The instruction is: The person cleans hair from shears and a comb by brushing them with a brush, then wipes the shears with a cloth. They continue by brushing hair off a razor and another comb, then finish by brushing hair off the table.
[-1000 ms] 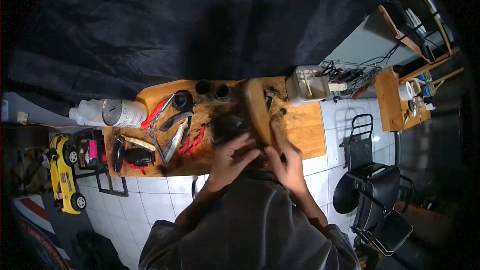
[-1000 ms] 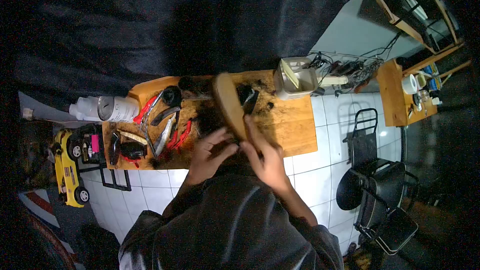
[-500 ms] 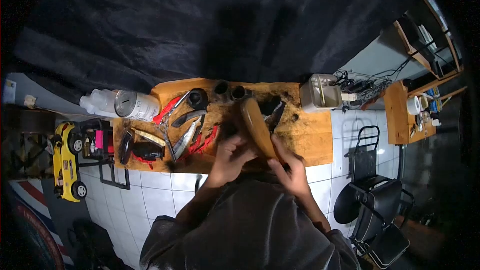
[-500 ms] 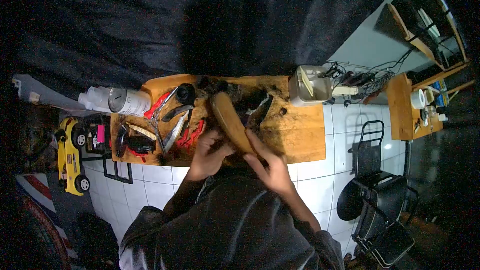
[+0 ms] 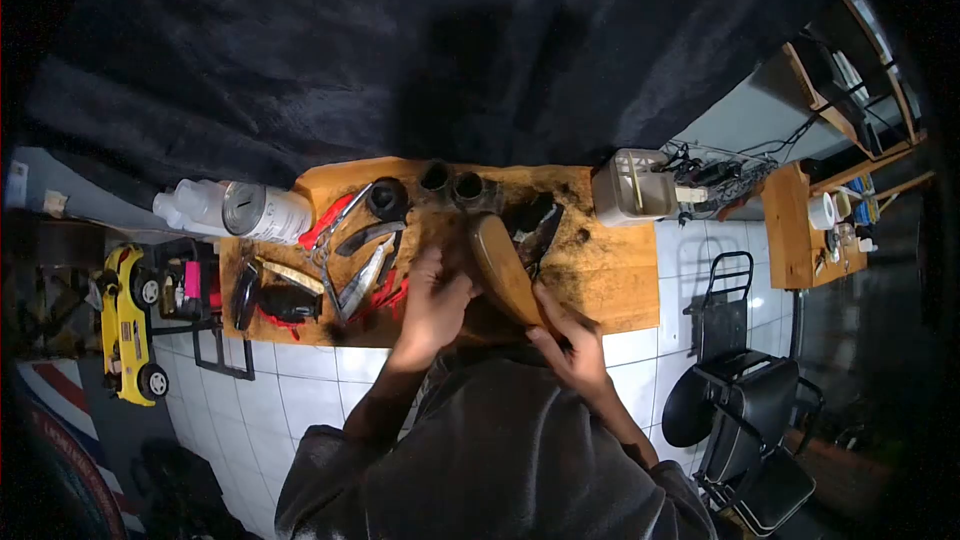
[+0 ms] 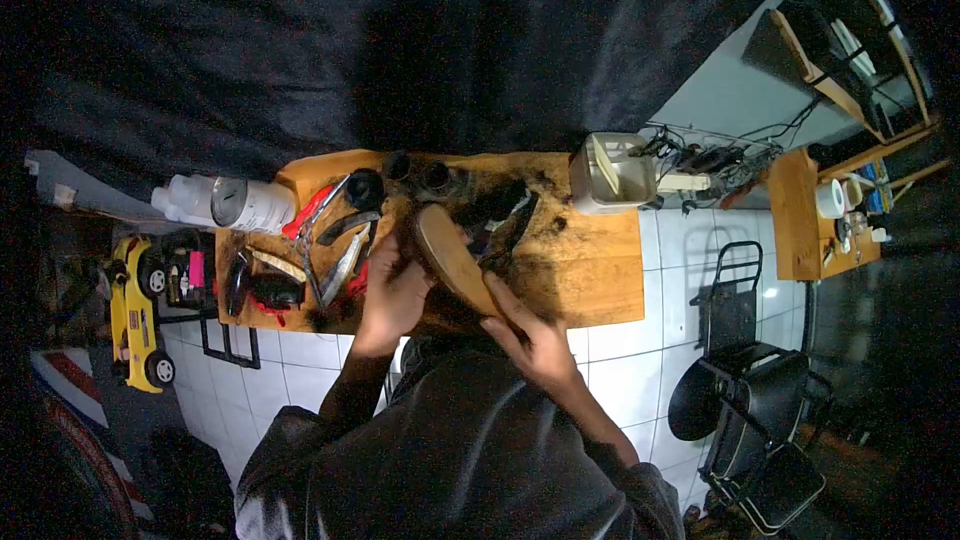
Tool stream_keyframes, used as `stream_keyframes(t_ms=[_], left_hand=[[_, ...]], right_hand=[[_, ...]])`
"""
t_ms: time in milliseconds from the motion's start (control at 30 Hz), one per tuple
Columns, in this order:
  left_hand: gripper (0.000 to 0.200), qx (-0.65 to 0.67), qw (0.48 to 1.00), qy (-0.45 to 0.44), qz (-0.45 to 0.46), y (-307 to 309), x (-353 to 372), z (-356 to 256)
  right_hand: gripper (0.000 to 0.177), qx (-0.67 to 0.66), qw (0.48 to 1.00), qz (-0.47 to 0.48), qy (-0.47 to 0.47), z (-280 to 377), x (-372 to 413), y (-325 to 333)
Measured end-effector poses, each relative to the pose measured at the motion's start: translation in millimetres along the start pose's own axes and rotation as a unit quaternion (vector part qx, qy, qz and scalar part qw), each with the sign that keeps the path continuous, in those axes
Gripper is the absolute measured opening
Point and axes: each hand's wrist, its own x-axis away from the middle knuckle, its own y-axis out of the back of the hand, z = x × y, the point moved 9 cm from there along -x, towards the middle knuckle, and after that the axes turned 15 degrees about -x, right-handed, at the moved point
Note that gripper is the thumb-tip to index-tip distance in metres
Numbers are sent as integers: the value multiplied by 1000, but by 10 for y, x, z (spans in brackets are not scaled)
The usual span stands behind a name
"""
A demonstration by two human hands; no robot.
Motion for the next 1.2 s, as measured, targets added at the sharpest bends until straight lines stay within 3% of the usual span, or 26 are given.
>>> stream_keyframes(t_ms=[100,133,200,233,267,300,333,433,500,567,700,800,900,1033,1100,1200], left_hand=[[28,-213,968,2,135,-302,153,268],[26,-240,958,11,158,-444,206,201],[27,-251,947,-16,201,-675,312,147],[27,-259,945,-10,199,-664,313,183],[26,-266,944,-6,195,-655,303,201],[26,-274,943,-1,191,-642,293,211],[27,-164,967,44,189,-631,254,190],[25,-27,990,125,54,-337,113,182],[24,6,995,99,12,-180,27,223],[23,52,996,67,3,-112,-22,176],[25,127,991,25,-44,-117,10,-16],[24,-119,992,30,18,-164,93,151],[21,-184,976,91,77,-340,199,214],[23,-133,978,136,80,-365,218,283],[24,-86,982,164,34,-291,195,316],[22,44,991,116,-47,-131,114,243]], right_hand=[[50,7,998,-57,-25,45,-112,105],[51,17,996,-90,-17,79,-155,183],[51,-25,982,-146,-114,18,-203,333],[52,-45,971,-171,-160,-18,-200,391],[52,-85,966,-201,-137,27,-213,443],[52,-43,976,-203,-69,93,-237,482],[52,-1,979,-202,0,100,-229,522],[51,43,985,-164,22,12,-165,508],[49,-23,987,-129,-89,-156,-61,406],[47,-59,983,-104,-135,-236,8,323],[45,-70,993,-48,-86,-221,64,197],[45,-40,997,-31,-52,-147,14,130],[46,-57,990,-91,-93,-161,-95,246],[48,-51,984,-166,-41,-56,-237,367],[49,-57,985,-153,-55,-16,-238,340],[49,-43,993,-100,-51,-18,-123,246]])
